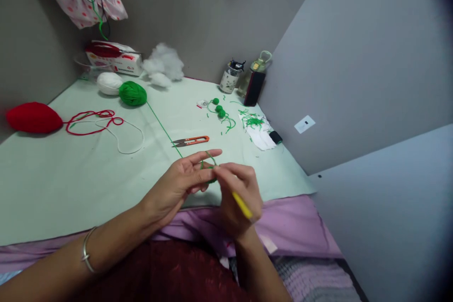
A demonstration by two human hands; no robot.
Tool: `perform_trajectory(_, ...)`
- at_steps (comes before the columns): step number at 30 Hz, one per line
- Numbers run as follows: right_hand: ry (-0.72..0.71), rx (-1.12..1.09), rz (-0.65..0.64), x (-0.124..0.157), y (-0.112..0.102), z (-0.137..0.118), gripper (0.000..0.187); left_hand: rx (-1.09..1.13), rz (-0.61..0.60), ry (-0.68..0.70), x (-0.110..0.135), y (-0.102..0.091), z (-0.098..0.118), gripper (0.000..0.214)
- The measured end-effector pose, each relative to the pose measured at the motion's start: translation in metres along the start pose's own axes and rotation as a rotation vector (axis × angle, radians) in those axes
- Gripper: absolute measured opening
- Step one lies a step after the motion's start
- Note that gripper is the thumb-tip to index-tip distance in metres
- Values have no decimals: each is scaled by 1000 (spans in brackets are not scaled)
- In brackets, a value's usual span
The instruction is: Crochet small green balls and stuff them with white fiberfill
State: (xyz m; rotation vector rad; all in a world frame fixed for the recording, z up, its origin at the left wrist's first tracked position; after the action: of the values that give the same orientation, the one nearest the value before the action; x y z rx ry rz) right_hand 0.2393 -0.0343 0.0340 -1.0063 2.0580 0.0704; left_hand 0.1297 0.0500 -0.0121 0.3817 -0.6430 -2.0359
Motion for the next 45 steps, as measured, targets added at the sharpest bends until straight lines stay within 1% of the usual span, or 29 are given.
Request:
perform_trajectory(2, 200, -202, 3, -8, -4, 13, 26, 32, 0, -39, -1, 0, 0, 43)
perform_trajectory(4, 363, -411, -18, -13, -3, 23, 21, 11, 9, 6, -2, -1, 4, 38)
perform_trajectory(6, 407, -500, -73, -15, 2, 23, 18, -47, -20, 69, -2, 2, 7, 37)
perform_trajectory(8, 386, -472, -111, -14, 7, 21, 17, -106, -71, 119, 0, 6, 8, 39)
perform_trajectory(10, 390, -447, -101, -13, 7, 22, 18, -154, -105, 152, 2, 8, 10, 36)
perform_trajectory(13, 495, -562, -107, -12, 8, 32, 15, -203, -108, 166, 3, 3, 12, 31)
perform_trajectory(16, 616, -709, -120, -11, 11, 40, 14, -206, -103, 169, 3, -2, 14, 33)
perform_trajectory(19, 674, -770, -103, -11, 11, 43, 16, -212, -101, 174, 3, -4, 15, 34)
perform_trajectory(23, 635, -741, -123, -12, 10, 40, 19, -256, -113, 202, 3, -4, 18, 35)
perform_trajectory(27, 534, -615, -123, -11, 5, 33, 19, -377, -117, 253, 3, -5, 23, 36)
perform_trajectory(30, 407, -432, -122, -13, -2, 21, 21, -503, -114, 329, 4, -5, 29, 35)
perform_trajectory(33, 262, -285, -169, -13, -4, 9, 24, -601, -87, 434, 7, -1, 34, 33)
perform_trajectory(35, 150, -192, -180, -10, -3, 2, 29, -626, -63, 485, 9, 2, 36, 31)
perform_trajectory(36, 76, -122, -166, -8, -3, -1, 32, -618, -50, 490, 9, 3, 36, 32)
perform_trajectory(37, -2, -35, -141, -5, -2, -5, 35, -588, -43, 467, 9, 3, 35, 35)
perform_trajectory(38, -74, 55, -106, -1, 0, -8, 37, -530, -43, 417, 8, 3, 32, 41)
perform_trajectory(40, -160, 169, -38, 4, 1, -11, 40, -348, -65, 239, 5, 3, 22, 55)
perform_trajectory(41, -152, 158, -16, 3, 0, -10, 39, -247, -80, 138, 4, 4, 17, 60)
perform_trajectory(42, -109, 98, -20, 1, -1, -7, 35, -157, -87, 55, 3, 4, 13, 62)
perform_trajectory(43, -32, 4, -25, -2, -3, -3, 32, -88, -82, 4, 3, 4, 11, 62)
perform_trajectory(44, 62, -117, -28, -6, -5, 3, 28, -44, -65, -10, 2, 4, 12, 59)
perform_trajectory(45, 165, -244, -31, -10, -6, 10, 25, -23, -45, 5, 1, 2, 14, 55)
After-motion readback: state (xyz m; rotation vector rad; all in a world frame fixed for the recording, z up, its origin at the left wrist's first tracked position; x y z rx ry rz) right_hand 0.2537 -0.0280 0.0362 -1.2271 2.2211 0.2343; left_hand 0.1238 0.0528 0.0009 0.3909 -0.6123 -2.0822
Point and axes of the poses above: each hand's wrist, its own x-axis away from the middle knuckle, its own y-axis out of the palm, z = x × y, the point moved 7 cm from there along -x, towards the middle knuckle, and after that the axes turned 15 degrees about y, right-handed, at the moved point
